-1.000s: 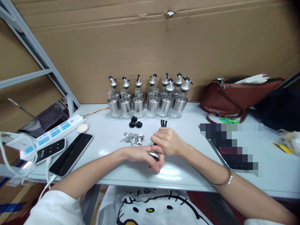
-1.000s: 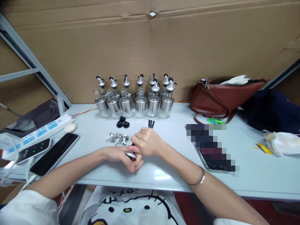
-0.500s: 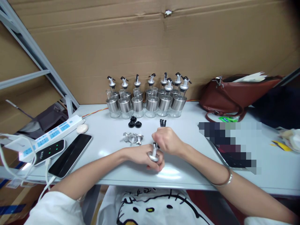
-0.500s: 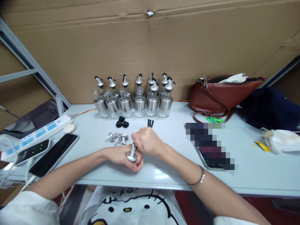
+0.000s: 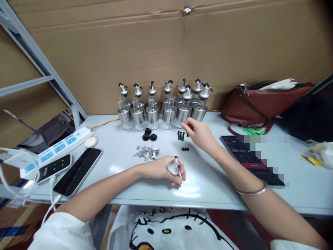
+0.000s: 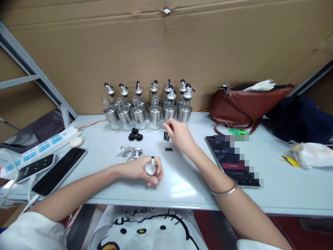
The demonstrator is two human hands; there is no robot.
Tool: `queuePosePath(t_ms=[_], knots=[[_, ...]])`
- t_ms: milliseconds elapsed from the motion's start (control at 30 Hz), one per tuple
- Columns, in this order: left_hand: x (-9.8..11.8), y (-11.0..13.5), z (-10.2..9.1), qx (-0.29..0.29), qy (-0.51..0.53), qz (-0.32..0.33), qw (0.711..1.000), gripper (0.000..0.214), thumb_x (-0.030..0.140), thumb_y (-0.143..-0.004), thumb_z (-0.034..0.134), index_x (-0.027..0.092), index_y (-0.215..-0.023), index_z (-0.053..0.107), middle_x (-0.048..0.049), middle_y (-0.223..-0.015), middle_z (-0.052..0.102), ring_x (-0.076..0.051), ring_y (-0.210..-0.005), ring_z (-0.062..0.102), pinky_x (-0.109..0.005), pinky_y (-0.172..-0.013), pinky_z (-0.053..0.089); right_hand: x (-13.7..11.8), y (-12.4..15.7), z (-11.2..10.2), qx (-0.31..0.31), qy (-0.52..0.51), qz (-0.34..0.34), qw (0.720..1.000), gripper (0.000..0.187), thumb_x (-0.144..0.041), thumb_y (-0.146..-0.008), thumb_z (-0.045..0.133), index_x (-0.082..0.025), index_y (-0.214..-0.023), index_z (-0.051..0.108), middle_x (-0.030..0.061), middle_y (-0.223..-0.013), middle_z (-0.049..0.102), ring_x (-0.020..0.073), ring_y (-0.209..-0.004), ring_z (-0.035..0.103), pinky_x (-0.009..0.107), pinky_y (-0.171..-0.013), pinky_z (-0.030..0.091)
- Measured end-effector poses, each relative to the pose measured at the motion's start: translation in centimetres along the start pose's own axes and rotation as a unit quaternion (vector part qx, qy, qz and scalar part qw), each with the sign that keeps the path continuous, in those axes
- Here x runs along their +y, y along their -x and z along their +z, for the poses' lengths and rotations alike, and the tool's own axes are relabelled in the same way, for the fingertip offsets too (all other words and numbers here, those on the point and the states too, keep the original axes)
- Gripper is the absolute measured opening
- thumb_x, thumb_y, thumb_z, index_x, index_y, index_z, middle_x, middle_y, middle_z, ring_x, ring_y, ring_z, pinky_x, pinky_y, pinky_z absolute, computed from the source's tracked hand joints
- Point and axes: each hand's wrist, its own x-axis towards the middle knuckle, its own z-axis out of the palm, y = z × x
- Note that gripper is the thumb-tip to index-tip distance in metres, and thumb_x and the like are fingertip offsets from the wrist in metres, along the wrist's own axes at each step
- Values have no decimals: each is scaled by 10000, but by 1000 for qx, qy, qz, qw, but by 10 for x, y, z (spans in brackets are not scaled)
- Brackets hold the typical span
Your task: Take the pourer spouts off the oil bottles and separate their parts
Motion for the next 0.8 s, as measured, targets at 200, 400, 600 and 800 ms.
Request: queuePosePath(t_ms=[200,400,600,800], knots=[[-4,0,-4,-3,62,0,998,351,79,-661,696,188,-870,436,6,-885,609,-84,-549,617,-242,-542,439,32,-11,-6,-144,78,37,986,137,-232,-795,582,-173,-681,628,16,-574,609,140,-538,518,241,-562,347],[-8,-3,-4,15,123,4,992,371,38,-666,657,194,-899,415,-1,-897,644,-50,-472,565,-323,-673,508,33,-7,-2,-258,89,3,962,180,-115,-729,609,-154,-867,719,71,-805,712,197,-739,637,262,-685,433],[-14,-6,-8,0,160,17,987,424,33,-668,643,200,-949,374,-68,-881,707,-81,-463,582,-383,-721,501,32,-5,-7,-226,189,33,955,361,-116,-837,395,-166,-1003,712,122,-948,728,271,-877,660,329,-722,452],[-13,-6,-9,5,167,15,986,428,61,-677,653,202,-967,372,-62,-846,721,-101,-458,600,-362,-697,494,31,-3,-6,-250,202,36,946,382,-128,-830,415,-198,-1059,713,97,-1065,717,264,-970,653,322,-783,468]])
